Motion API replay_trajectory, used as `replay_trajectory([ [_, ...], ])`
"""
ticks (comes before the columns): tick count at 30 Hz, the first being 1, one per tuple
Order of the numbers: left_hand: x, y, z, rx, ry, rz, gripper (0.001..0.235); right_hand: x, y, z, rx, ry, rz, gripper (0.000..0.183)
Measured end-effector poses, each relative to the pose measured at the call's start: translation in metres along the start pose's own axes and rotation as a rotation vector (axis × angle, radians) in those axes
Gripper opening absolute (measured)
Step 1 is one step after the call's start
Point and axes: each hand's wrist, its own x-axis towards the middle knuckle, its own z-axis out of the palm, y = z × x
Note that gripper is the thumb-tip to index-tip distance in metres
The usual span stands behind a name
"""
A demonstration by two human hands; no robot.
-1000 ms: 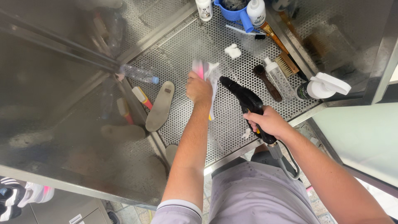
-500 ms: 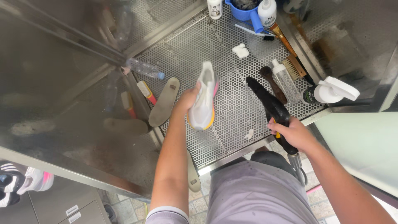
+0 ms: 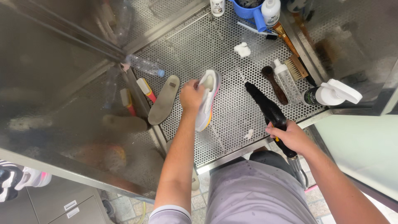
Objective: The person uses a high-pressure steam cleaner to clean a white sneaker with pink and yellow accents. They systematically direct the steam nozzle at the shoe's upper, sole, and interior, rotating the shoe to cover all surfaces. The person then rinses the shoe under a running tap in a stainless steel sink before returning to the steam station to treat a shoe insole.
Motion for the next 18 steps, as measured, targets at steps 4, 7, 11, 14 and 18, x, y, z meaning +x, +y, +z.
replay_trajectory([
  [4, 0.025, -0.015, -0.024, -0.080, -0.424, 0.041, 0.024, 0.001, 0.002, -0.001, -0.010, -0.007, 0.006, 0.022],
  [7, 0.039, -0.011, -0.037, -0.164, -0.707, 0.152, 0.023, 0.001, 0.001, -0.004, -0.011, -0.011, -0.002, 0.022],
  [11, 0.025, 0.015, -0.041, -0.123, -0.691, 0.152, 0.034, 0.003, 0.000, -0.008, 0.014, -0.025, -0.019, 0.021],
  [14, -0.014, 0.039, -0.050, -0.003, -0.376, 0.081, 0.033, 0.007, -0.001, -0.010, 0.027, -0.021, 0.010, 0.020],
  [18, -0.083, 0.061, -0.075, -0.075, -0.249, 0.029, 0.067, 0.011, -0.001, -0.011, 0.024, -0.025, 0.037, 0.021],
])
